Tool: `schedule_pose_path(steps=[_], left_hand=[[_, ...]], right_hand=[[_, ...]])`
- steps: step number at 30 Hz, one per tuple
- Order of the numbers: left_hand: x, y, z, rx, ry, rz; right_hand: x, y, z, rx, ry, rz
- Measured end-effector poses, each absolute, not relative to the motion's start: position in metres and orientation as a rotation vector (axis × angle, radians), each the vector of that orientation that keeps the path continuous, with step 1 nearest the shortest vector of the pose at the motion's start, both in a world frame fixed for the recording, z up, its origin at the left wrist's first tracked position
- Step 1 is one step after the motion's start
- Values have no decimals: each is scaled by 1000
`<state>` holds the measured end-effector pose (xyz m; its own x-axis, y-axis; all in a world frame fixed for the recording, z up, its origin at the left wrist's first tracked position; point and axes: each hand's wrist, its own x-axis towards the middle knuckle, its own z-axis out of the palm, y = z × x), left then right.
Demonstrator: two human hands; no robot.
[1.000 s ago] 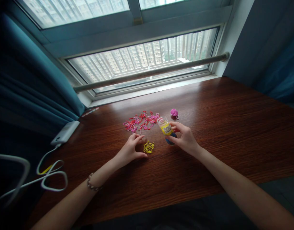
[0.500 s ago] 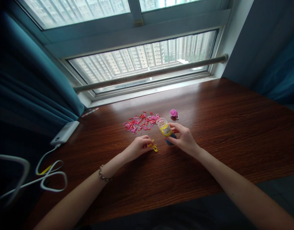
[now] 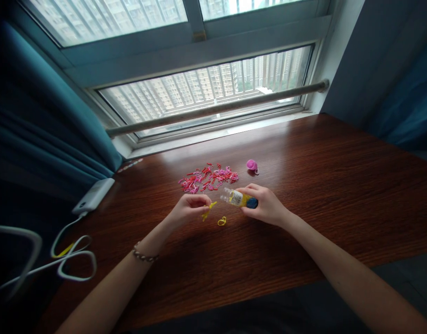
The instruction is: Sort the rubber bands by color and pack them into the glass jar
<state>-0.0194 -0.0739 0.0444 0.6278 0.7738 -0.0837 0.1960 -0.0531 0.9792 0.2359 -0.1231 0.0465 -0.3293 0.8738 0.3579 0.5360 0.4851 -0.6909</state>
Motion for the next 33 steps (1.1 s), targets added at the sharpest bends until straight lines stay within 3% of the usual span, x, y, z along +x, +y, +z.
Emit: schedule_pose_path(steps=[7,20,33], left_hand=[[-16,-79,58,1609,751,550],[8,-109,55,2101,1109,1177],[3,-109,70,2007,1005,934]], right_hand=[[229,-129,45,-991,-2138,718],[222,-132,44,-982,-2080,806],[222,-129,39,-1025,-2029,818]])
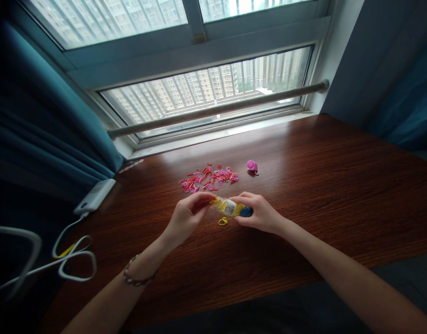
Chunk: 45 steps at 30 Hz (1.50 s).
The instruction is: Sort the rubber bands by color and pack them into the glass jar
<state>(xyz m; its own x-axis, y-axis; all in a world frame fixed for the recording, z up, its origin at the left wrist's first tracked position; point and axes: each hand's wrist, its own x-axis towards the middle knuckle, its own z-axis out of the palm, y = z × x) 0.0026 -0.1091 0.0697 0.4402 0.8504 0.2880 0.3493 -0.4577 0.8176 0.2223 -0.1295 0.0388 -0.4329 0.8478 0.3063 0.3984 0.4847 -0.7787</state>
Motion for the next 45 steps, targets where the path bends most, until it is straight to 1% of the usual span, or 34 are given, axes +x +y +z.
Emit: schedule_pose_path(steps=[4,12,15,20,22,24,28,31,33,35,41,45], left_hand=[[3,-108,69,1975,1001,990],[2,-104,74,2268,1004,1083],[0,-103,71,2206,1053,1044],[-3,-103,62,2023,981,1079],[-4,-102,58,2036,1043,1090],[-5,-100,51,2082,1101,966],[-4,-100,36,2146,1001,469],[-1,-101,28,2193,973,386],[1,-101,26,2201,951,417],[0,-99,27,2156,946,523],[-10,-94,35,1860,1167,1086],[-9,-100,39,1894,1132,1145]], right_hand=[[223,-129,39,-1014,-2021,832],[223,-130,41,-1009,-2017,852],[223,-129,40,-1019,-1992,868],[225,-128,38,-1064,-1904,887],[226,-128,36,-1081,-1853,900],[226,-127,35,-1094,-1797,907],[226,-127,34,-1118,-1761,886],[226,-126,34,-1123,-1775,860],[226,-126,34,-1121,-1783,847],[227,-126,34,-1124,-1808,823],[226,-129,38,-1128,-1960,705],[222,-131,36,-1074,-2027,718]])
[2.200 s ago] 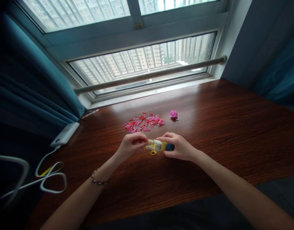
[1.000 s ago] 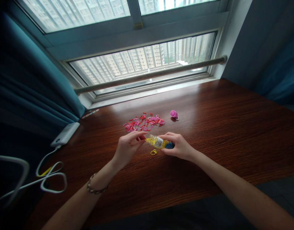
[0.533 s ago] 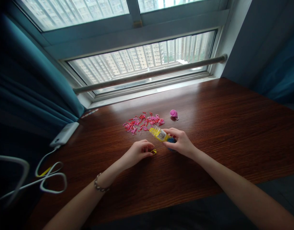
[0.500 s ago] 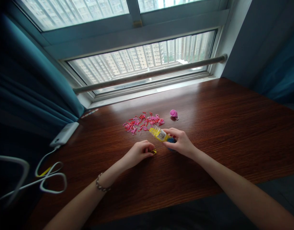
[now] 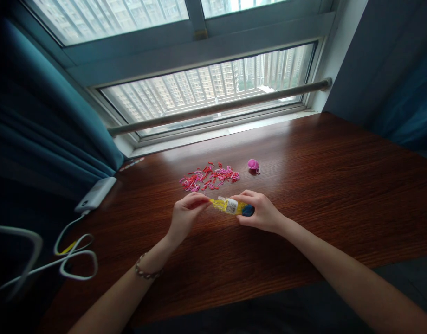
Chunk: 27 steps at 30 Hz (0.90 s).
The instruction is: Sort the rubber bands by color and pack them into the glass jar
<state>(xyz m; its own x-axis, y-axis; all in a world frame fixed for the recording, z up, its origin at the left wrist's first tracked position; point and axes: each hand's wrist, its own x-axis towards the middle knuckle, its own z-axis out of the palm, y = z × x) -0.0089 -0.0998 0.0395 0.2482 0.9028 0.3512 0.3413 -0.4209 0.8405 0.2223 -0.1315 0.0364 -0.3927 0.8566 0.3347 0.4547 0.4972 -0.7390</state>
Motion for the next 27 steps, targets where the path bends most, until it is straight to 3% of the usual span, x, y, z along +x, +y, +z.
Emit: schedule_pose_path(steps=[20,27], left_hand=[[-5,-117,46,2480,1204,1141],[-5,-122,45,2170,1111,1123]], right_hand=[[216,-137,33,-999,-2109,650],[218,-136,35,-1062,-2022,630]])
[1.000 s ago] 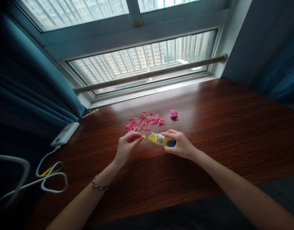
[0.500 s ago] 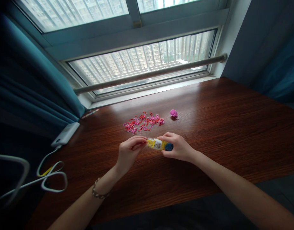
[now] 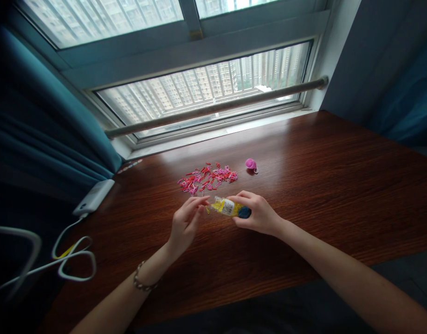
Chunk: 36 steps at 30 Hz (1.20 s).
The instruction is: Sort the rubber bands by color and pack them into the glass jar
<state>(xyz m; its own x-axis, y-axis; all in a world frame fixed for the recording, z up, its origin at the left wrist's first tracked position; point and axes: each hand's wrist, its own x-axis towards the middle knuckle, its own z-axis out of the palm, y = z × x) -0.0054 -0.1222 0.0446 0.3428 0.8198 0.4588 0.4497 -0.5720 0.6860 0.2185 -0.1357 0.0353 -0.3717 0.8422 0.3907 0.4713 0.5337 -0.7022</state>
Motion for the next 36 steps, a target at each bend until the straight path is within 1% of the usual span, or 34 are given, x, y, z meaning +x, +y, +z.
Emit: schedule_pose_path(steps=[3,6,13,19,24,27,29,31,36], left_hand=[[-5,-125,42,2003,1139,1151],[-5,-127,40,2021,1168,1104],[-8,-131,35,2333,1114,1169],[-11,-129,37,2591,883,1228],[-6,-130,41,2396,948,936],[-1,-132,39,2256,894,766],[1,-131,37,2192,837,715],[1,-129,36,2131,803,736],[-6,-122,41,2076,767,979]], right_hand=[[219,-136,36,-1068,-2025,621],[219,-136,35,-1065,-2029,614],[217,-137,36,-1088,-2041,594],[216,-138,37,-1084,-2053,612],[214,-140,34,-1043,-2075,664],[212,-142,32,-1018,-2116,672],[211,-143,31,-1014,-2135,670],[211,-143,31,-1015,-2125,687],[212,-140,34,-1017,-2059,750]])
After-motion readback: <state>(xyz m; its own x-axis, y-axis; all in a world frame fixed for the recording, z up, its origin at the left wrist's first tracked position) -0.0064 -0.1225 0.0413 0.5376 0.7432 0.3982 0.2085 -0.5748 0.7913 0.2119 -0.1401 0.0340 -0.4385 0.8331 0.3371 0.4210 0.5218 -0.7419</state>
